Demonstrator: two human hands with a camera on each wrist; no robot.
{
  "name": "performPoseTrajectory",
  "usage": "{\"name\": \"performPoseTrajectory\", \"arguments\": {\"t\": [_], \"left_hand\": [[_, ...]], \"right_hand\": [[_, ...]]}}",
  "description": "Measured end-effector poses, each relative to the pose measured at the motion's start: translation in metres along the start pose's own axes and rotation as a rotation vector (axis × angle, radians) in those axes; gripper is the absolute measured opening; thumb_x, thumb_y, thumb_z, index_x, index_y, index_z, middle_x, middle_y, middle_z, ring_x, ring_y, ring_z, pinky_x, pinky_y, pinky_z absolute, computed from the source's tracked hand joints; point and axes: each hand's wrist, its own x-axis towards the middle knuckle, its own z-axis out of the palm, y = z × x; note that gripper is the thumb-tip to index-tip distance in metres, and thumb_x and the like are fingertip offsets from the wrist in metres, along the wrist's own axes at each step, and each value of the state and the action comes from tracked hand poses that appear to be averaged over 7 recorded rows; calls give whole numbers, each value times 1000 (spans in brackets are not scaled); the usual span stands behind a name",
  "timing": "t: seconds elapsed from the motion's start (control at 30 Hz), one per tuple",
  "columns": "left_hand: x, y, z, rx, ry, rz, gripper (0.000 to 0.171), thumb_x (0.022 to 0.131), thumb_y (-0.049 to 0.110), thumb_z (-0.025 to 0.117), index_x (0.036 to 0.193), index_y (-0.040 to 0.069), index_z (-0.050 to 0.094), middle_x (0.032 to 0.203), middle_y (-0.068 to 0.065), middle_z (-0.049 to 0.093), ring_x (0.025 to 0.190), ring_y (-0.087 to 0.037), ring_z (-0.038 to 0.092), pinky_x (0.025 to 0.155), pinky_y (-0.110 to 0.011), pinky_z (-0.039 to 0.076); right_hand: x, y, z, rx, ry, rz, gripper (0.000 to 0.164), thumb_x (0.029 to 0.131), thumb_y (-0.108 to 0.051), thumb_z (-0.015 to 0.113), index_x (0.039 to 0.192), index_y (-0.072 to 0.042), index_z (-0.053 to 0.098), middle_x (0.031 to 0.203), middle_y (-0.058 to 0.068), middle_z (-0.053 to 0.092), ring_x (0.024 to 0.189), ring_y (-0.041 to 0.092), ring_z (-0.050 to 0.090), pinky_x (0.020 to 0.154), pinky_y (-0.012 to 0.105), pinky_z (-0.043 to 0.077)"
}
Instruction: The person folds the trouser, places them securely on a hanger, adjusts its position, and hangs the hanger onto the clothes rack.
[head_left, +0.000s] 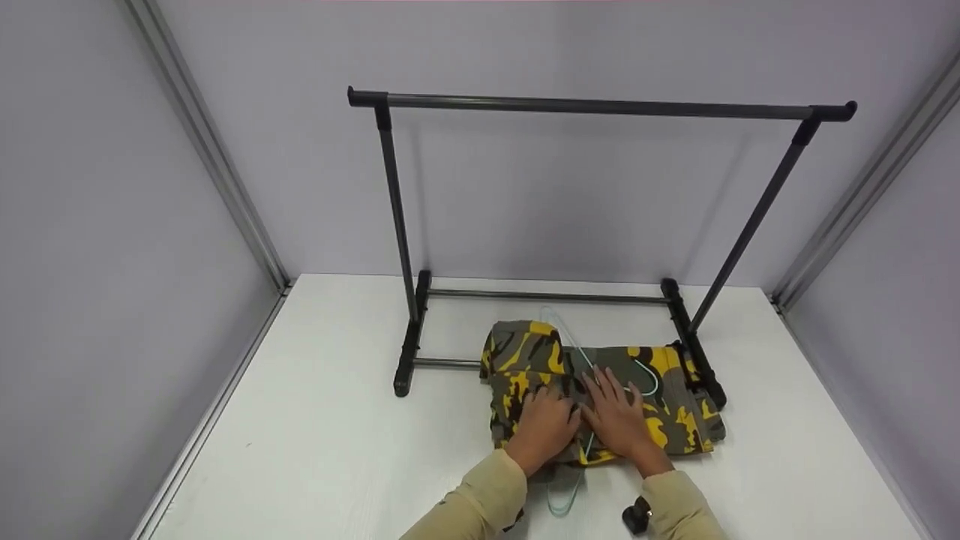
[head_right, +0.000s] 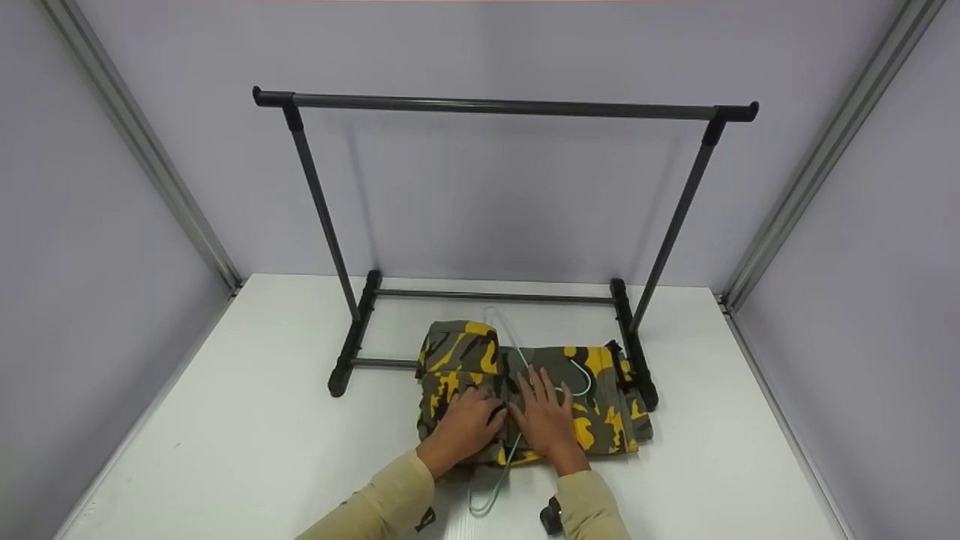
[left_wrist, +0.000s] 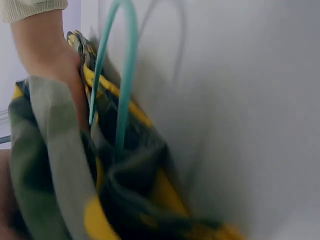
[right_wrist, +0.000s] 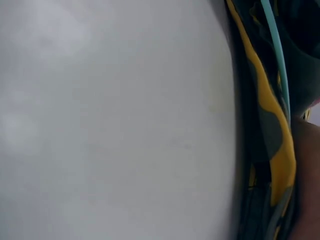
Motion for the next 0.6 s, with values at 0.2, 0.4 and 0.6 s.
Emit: {"name": "performPoseTrajectory", "arguments": {"t": [0.2,0.4,0.6], "left_hand": [[-14,-14,4,196,8,57,42,90,55,48,124,34,60,139,-3,43,131,-35,30,99,-58,27],[-19,-23,7,314,-105,99,71,79,79,28,140,44,37,151,3,25,137,-38,14,102,-62,18],[-20,-26,11,345,-100,141,73,77,81,28,140,43,37,151,2,25,137,-38,16,101,-62,20]], "right_hand": [[-1,-3,-2,14,-8,16,50,96,-32,50,139,-7,43,145,15,33,135,35,24,100,63,12],[1,-3,1,5,15,-9,48,97,-31,49,138,-7,44,145,15,34,134,34,25,99,64,13],[3,-4,-7,107,-9,-3,47,96,-27,50,138,-5,44,144,18,34,133,37,25,98,65,10]]}}
